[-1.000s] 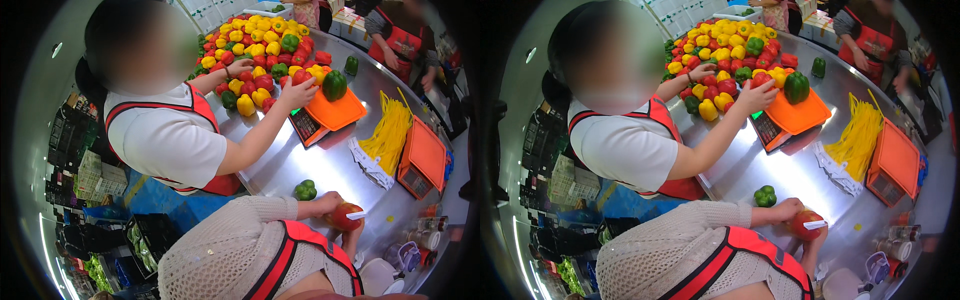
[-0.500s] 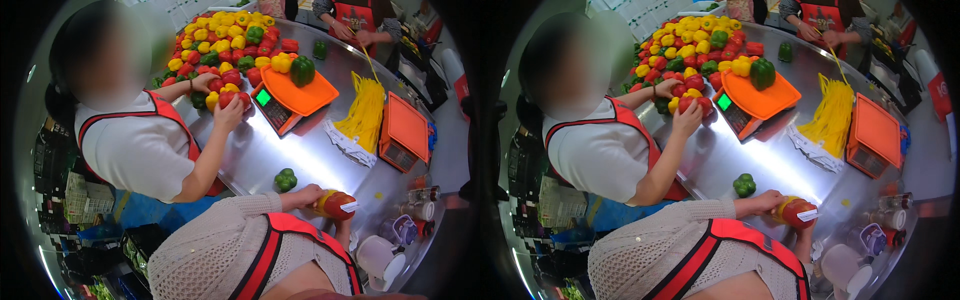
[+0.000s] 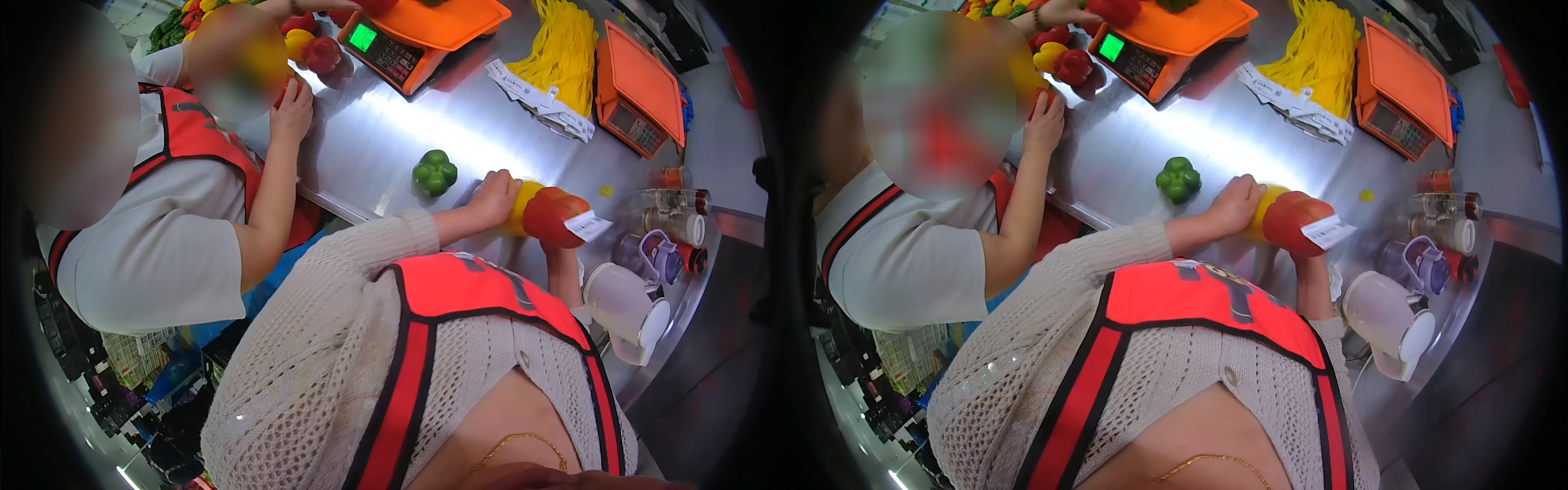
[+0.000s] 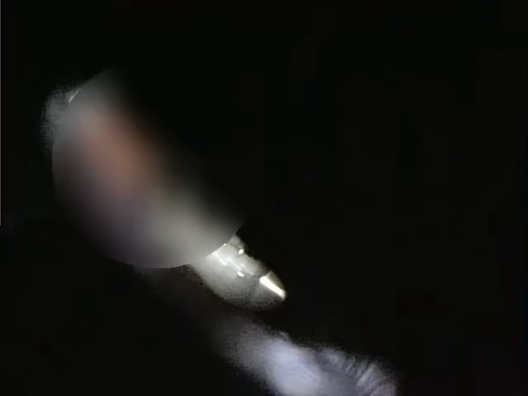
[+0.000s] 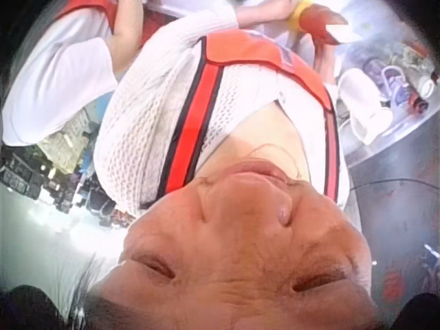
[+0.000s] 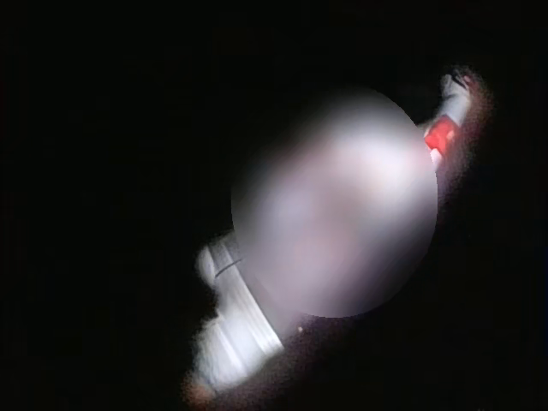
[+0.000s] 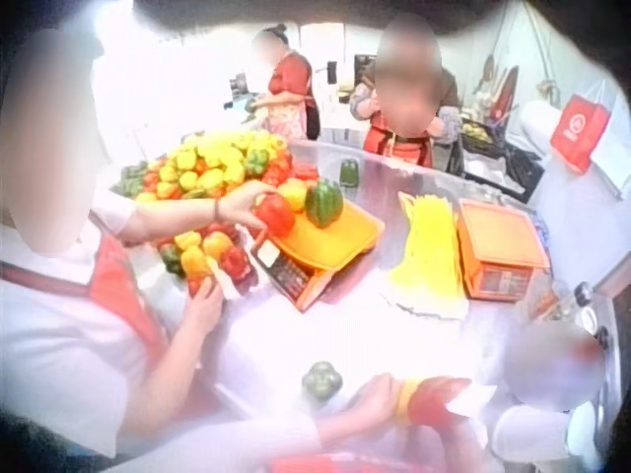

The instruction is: The person assembles skewers by threading red, yellow, and green bell peppers onto yellow plastic strings. They tie the strings to secure the peppers and place the finished skewers on the table. The person also retrieves additional strings from a nearby crate.

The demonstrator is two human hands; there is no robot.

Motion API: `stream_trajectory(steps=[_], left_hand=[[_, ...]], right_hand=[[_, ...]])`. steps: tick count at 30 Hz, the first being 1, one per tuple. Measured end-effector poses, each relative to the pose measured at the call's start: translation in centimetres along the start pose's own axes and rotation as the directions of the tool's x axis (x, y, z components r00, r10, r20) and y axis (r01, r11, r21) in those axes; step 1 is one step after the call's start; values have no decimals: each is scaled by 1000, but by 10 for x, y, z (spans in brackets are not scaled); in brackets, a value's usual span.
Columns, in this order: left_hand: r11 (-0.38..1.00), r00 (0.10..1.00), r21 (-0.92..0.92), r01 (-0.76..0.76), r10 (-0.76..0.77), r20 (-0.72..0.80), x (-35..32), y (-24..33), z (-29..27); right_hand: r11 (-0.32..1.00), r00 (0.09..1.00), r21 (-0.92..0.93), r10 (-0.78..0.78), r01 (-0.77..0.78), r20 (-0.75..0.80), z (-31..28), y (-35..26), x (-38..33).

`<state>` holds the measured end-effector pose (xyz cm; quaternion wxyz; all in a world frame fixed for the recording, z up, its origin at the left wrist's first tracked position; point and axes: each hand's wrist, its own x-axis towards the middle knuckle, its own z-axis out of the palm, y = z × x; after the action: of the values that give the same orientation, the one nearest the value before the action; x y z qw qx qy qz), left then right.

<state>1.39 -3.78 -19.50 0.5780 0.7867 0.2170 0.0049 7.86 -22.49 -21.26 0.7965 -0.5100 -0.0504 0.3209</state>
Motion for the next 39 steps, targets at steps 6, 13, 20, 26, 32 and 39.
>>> stream_trajectory(steps=[6, 13, 20, 26, 32, 39], left_hand=[[998, 999, 45, -31, 32, -22, -21, 59, -116], [818, 940, -472, 328, -333, 77, -30, 31, -186], [877, 938, -348, 331, -345, 21, -28, -1, -177], [878, 917, -342, 335, -387, -96, -11, -46, -145], [876, 920, -365, 314, -376, -110, -6, -51, -154], [885, 918, -302, 355, -391, -68, 3, -66, -150]], right_hand=[[952, 990, 294, 43, -82, 137, 96, -33, 22], [956, 981, -222, 183, -193, -67, 190, -3, 73], [958, 980, -207, 201, -198, -8, 191, 3, 77], [964, 988, -260, 83, -46, 132, 170, 11, 70], [910, 992, -395, 111, -126, -60, 163, 45, 67], [911, 992, -399, 63, -102, -110, 159, 62, 86]])
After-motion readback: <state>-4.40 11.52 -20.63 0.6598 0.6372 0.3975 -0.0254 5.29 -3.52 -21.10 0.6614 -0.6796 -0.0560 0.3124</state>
